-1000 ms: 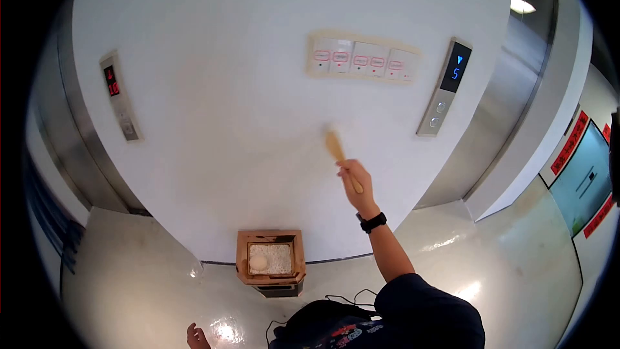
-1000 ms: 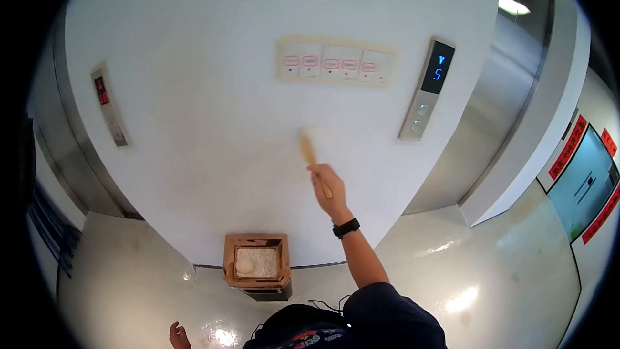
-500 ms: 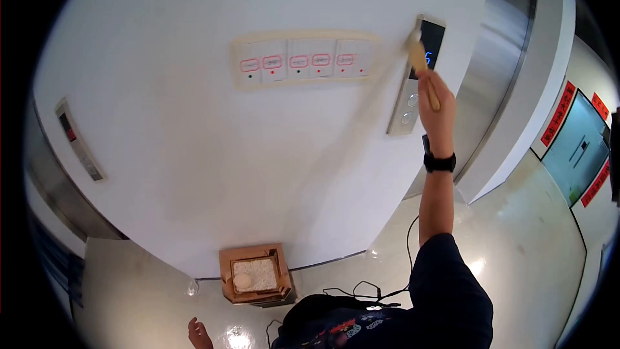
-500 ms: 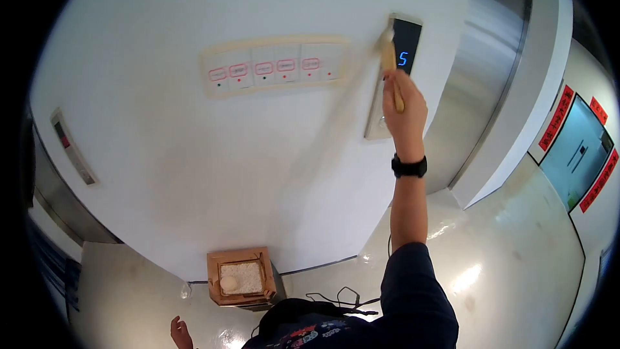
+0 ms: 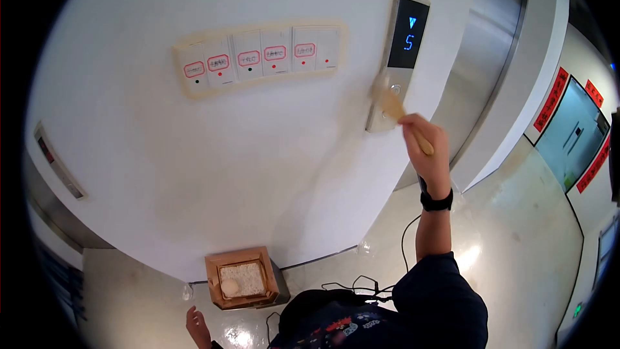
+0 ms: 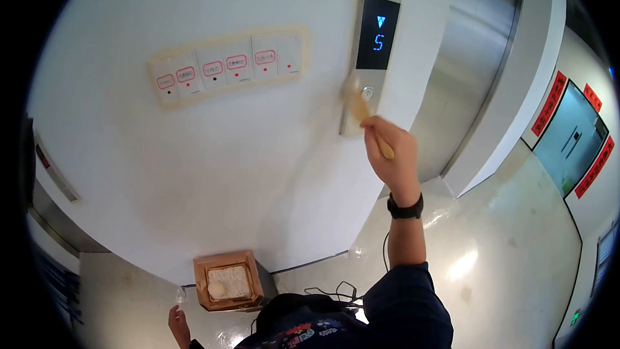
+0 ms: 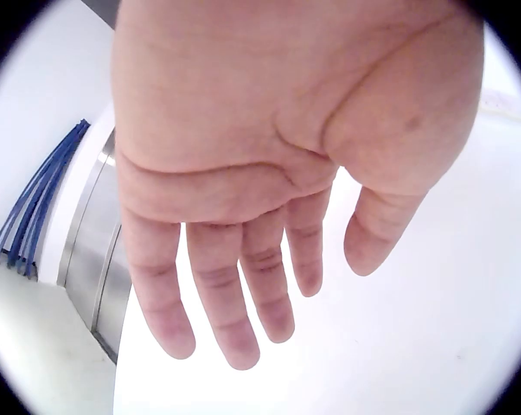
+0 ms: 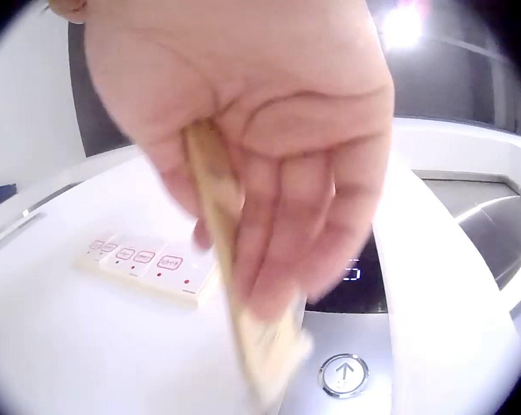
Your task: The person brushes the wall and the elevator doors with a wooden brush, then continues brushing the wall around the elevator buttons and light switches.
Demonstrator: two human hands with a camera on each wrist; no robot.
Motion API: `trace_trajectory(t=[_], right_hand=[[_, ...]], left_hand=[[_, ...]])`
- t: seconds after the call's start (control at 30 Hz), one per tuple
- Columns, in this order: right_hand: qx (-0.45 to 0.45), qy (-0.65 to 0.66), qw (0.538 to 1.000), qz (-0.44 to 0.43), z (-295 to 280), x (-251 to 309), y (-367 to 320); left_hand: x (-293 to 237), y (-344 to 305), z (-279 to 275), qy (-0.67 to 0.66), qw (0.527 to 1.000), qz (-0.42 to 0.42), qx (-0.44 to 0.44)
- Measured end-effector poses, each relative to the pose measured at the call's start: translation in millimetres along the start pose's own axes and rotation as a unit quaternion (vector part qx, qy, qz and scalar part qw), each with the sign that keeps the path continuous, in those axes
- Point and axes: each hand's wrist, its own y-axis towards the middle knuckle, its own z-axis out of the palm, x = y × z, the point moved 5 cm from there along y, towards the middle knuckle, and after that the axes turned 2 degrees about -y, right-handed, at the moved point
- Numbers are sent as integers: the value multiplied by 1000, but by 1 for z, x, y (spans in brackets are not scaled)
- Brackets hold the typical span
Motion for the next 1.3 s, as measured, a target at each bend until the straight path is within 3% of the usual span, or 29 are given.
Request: trace_trajectory(t=[0.07, 0.17, 0.3, 0.37, 0.47, 0.53, 0.6, 0.67, 0.73, 0.9, 1.03, 1.2, 1.3], right_hand=[[64, -38, 997, 19, 7, -10, -8], [-43, 76, 996, -15, 8, -17, -21], [133, 40, 990, 26, 21, -58, -44], [-30, 278, 951, 132, 20, -101, -55], [-266, 333, 880, 210, 12, -148, -78], [-375, 332, 832, 239, 21, -162, -96], [-232, 411, 848, 242, 49, -156, -102], [-75, 457, 854, 238, 73, -142, -107], [41, 474, 848, 233, 79, -126, -105], [-196, 446, 864, 126, -2, -124, -50], [-276, 388, 880, -10, -81, -105, 33], [-168, 288, 936, -111, -122, -89, 115], [21, 233, 972, -10, -120, -110, 117]], left_hand=[[-2, -2, 2, 15, 1000, -4, -1], [0, -1, 5, 29, 999, 15, 20], [-10, -1, 10, 33, 999, 25, 20], [-20, -4, 16, 11, 999, 37, 2], [63, 30, 47, -28, 996, 85, 15], [75, 29, 61, -22, 993, 111, 17], [47, 22, 56, -3, 995, 90, 32], [-36, -11, 37, 26, 997, 20, 64], [-36, -11, 36, 33, 998, 18, 58], [-36, -12, 34, 52, 996, 42, 57], [-37, -9, 38, 69, 991, 100, 57], [-51, -13, 44, 74, 991, 96, 49], [-43, -12, 47, 53, 992, 105, 48]])
